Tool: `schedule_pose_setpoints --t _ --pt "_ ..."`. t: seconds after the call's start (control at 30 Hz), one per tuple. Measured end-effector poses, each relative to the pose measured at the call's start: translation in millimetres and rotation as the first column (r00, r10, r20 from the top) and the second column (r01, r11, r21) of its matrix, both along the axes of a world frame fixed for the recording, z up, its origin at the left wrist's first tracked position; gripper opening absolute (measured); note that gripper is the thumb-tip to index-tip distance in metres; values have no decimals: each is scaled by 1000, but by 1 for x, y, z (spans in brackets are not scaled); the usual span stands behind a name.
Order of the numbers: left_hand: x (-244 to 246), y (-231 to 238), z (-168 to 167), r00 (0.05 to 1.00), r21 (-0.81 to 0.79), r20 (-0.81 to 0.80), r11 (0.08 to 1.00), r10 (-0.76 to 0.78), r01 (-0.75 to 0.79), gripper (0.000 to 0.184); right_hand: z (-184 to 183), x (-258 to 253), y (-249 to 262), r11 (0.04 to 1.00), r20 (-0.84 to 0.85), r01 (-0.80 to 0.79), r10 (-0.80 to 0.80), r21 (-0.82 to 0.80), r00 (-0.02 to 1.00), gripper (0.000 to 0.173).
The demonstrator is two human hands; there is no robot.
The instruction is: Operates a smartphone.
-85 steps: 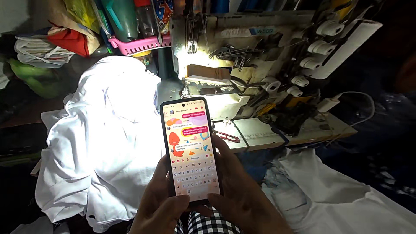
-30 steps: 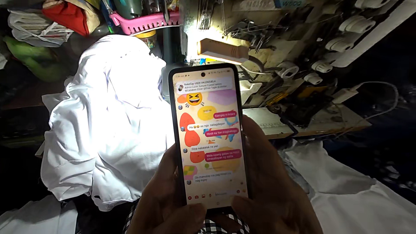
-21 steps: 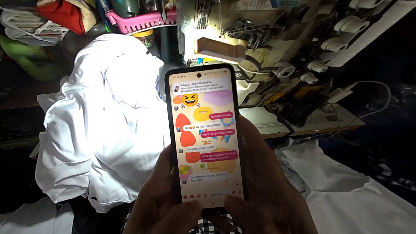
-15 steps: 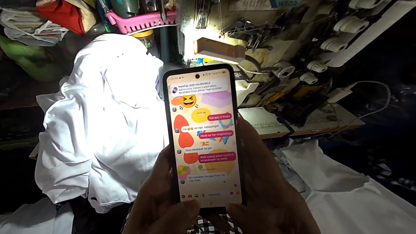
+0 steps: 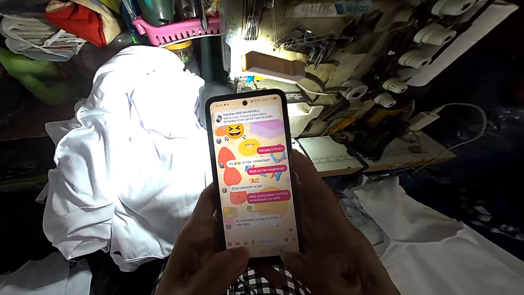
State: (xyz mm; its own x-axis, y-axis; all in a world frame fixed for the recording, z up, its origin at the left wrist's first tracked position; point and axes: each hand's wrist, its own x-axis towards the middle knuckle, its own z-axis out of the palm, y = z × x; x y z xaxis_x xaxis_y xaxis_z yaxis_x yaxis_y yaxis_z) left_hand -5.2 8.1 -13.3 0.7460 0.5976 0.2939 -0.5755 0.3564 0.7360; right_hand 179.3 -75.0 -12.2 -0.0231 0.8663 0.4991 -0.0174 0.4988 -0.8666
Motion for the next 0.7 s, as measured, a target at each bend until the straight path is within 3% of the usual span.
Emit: schedule_pose_setpoints --t 0.23,0.53,0.7 --pt "3 -1 -1 1000 6 2 1000 8 -8 65 1 -4 1 997 -48 66 -68 -38 997 89" --pt "10 -8 -6 999 33 -44 999 6 -5 65 10 -9 8 928 -33 362 -366 -93 930 73" --pt "14 -10 -7 998 36 -60 999 -17 19 63 13 -6 16 894 -48 442 -446 -65 894 68"
